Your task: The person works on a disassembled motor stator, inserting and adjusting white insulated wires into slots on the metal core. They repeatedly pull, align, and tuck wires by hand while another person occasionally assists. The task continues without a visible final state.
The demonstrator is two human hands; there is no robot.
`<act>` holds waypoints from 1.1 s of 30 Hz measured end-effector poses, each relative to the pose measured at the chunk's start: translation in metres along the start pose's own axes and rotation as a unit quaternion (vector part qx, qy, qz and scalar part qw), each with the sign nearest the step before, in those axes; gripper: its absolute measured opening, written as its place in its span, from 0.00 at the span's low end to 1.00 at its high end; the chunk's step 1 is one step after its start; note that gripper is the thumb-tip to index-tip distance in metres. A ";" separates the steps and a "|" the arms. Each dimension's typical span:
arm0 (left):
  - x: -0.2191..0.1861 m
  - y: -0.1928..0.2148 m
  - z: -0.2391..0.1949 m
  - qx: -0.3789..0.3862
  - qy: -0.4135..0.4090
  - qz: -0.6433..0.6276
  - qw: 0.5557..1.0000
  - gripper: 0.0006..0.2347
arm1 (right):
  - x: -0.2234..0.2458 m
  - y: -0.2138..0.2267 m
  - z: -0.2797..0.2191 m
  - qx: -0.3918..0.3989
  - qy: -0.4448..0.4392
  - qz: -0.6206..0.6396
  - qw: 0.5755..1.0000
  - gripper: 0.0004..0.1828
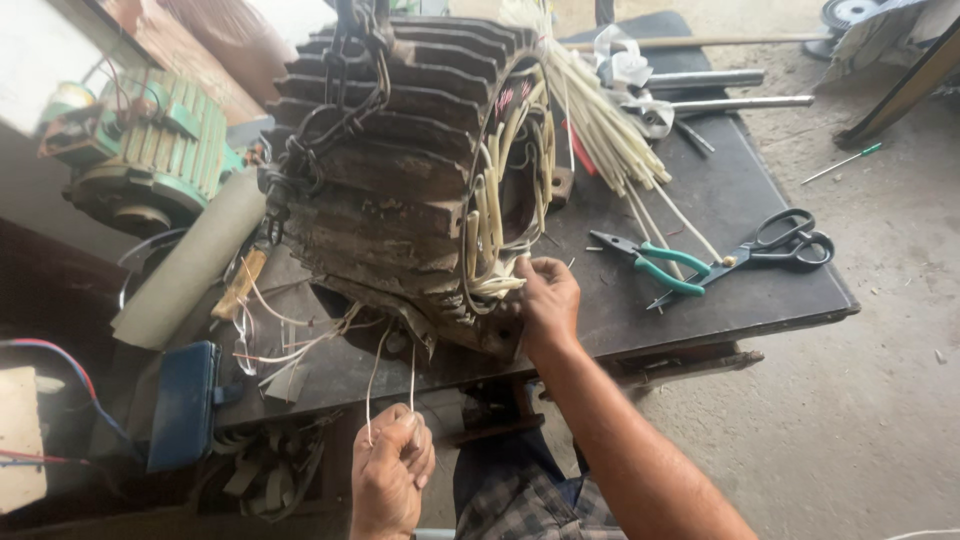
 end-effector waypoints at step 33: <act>0.031 -0.005 -0.003 0.054 -0.061 0.043 0.996 0.13 | 0.038 0.008 -0.010 0.237 0.123 -0.212 0.940 0.45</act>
Point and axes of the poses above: each hand's wrist, its own z-axis towards the middle knuckle, its own y-axis out of the back of the hand, x = y × z, the point moved 2 cm from there along z, towards the middle knuckle, and after that the axes turned 6 degrees about -y, right-handed, at the moved point
